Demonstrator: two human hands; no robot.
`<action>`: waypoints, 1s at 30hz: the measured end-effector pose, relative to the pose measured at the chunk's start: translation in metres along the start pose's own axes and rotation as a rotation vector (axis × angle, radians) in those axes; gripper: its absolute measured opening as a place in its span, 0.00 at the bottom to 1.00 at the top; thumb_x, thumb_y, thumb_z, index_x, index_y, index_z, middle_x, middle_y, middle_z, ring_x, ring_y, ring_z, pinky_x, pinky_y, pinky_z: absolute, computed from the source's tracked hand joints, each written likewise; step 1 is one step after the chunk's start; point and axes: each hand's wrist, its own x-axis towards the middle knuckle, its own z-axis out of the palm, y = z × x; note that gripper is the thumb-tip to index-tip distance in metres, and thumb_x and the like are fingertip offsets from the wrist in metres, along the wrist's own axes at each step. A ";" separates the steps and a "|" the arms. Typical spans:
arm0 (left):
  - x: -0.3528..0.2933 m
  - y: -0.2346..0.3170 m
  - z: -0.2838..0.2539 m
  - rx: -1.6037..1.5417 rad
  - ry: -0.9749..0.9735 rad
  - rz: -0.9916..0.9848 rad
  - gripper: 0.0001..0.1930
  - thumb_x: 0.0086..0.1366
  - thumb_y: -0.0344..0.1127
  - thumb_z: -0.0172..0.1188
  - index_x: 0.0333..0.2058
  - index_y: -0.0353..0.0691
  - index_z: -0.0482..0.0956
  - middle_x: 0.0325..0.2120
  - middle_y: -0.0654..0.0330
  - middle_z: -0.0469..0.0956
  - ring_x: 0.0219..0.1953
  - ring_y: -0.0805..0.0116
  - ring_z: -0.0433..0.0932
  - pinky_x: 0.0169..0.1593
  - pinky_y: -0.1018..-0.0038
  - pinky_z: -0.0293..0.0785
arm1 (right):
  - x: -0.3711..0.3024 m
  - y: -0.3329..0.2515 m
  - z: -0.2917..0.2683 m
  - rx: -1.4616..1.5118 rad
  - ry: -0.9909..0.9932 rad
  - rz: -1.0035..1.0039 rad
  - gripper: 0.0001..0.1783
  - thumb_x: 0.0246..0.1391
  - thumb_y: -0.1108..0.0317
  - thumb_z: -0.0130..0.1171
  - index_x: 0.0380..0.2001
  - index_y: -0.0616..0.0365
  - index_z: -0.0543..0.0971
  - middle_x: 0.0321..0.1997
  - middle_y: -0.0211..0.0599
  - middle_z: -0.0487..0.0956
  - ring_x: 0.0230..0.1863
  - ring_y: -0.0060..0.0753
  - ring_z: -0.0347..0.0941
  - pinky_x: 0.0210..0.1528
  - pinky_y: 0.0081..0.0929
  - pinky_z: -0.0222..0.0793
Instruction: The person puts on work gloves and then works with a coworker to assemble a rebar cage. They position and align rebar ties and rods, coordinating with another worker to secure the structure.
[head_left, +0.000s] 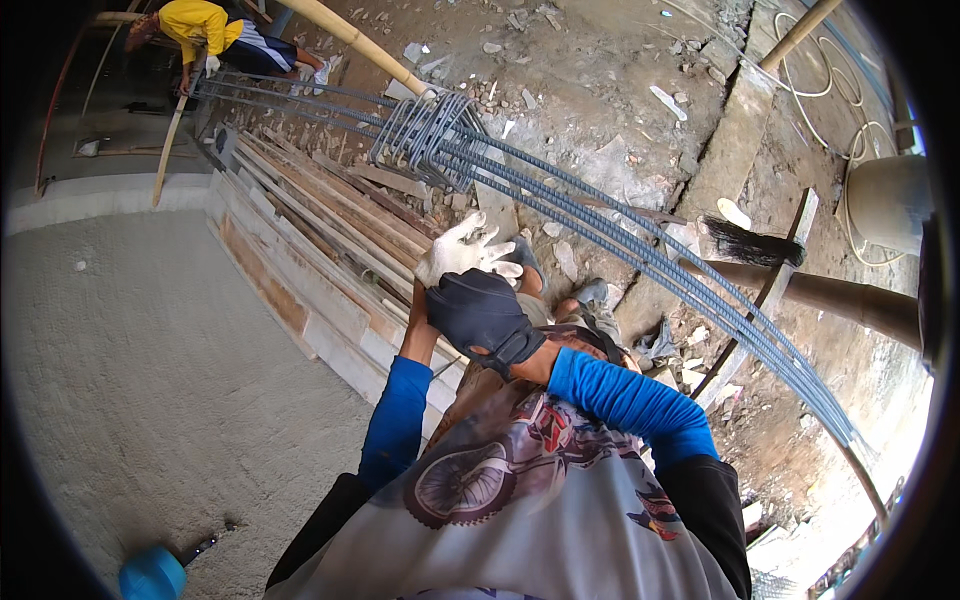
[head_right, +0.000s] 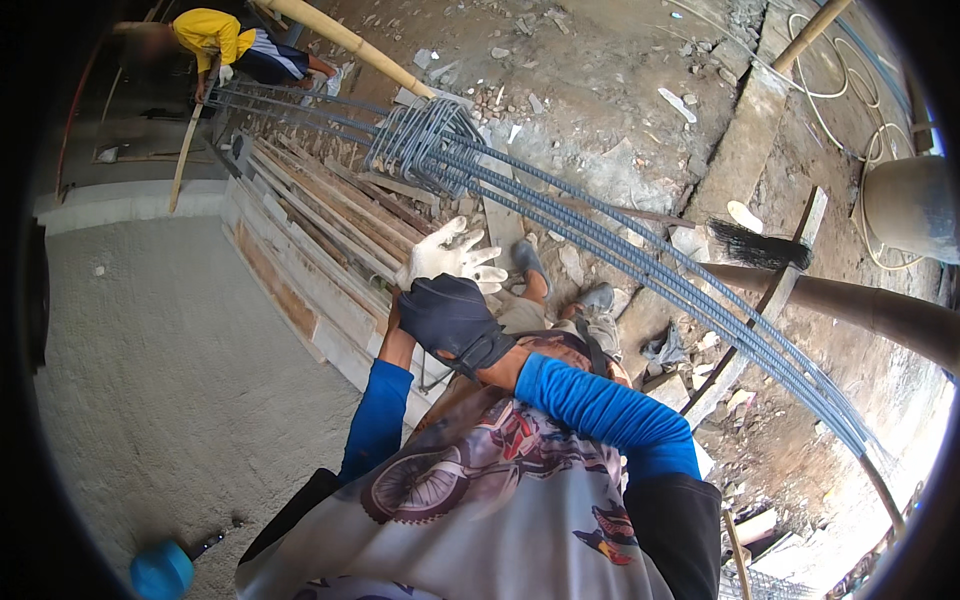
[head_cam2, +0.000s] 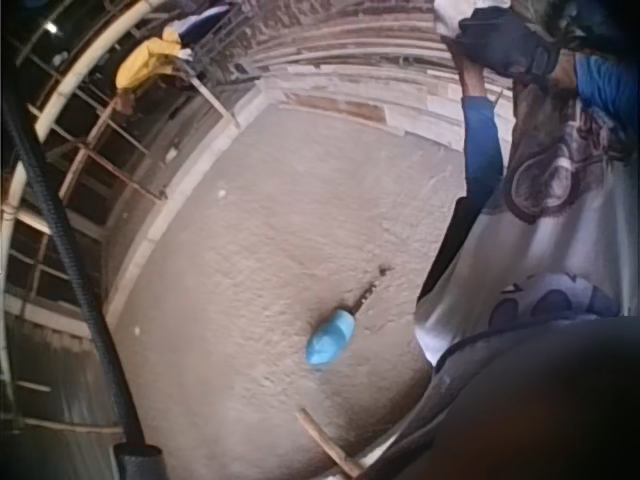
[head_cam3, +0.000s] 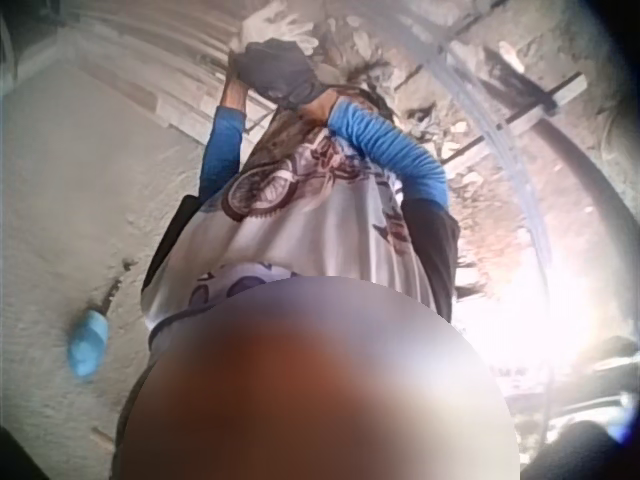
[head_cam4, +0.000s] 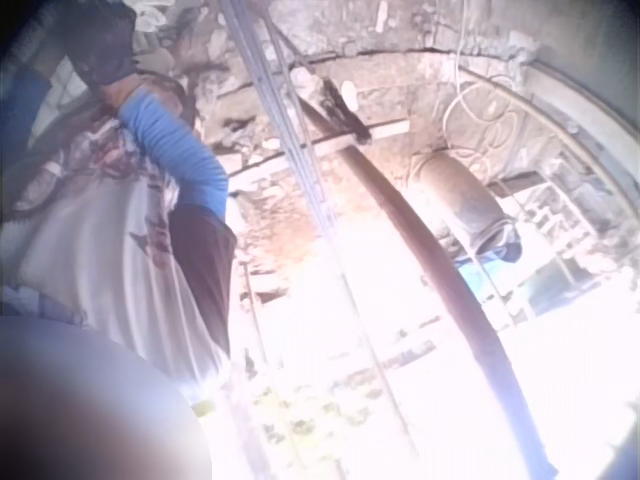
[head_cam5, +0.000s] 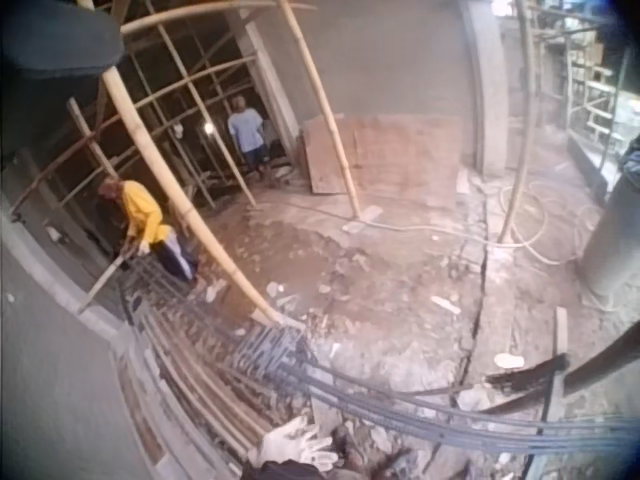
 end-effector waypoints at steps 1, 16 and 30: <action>0.003 -0.001 0.001 -0.027 0.000 -0.012 0.23 0.75 0.42 0.54 0.59 0.30 0.76 0.54 0.48 0.81 0.54 0.57 0.82 0.59 0.60 0.77 | 0.000 0.002 -0.001 -0.034 0.020 -0.013 0.15 0.41 0.63 0.63 0.36 0.52 0.84 0.34 0.37 0.79 0.37 0.42 0.79 0.36 0.39 0.74; 0.018 -0.003 -0.009 -0.272 0.030 -0.130 0.25 0.77 0.46 0.51 0.60 0.28 0.75 0.55 0.46 0.80 0.56 0.54 0.81 0.61 0.59 0.76 | 0.009 0.006 0.010 -0.024 -0.031 0.058 0.16 0.44 0.59 0.61 0.38 0.51 0.84 0.36 0.39 0.80 0.41 0.46 0.80 0.41 0.42 0.76; 0.008 -0.004 -0.003 -0.584 0.091 -0.238 0.28 0.78 0.49 0.49 0.61 0.27 0.74 0.56 0.44 0.79 0.57 0.51 0.80 0.63 0.57 0.74 | -0.002 -0.004 0.008 0.066 -0.040 0.064 0.17 0.54 0.61 0.56 0.46 0.50 0.83 0.45 0.40 0.82 0.47 0.46 0.80 0.50 0.42 0.75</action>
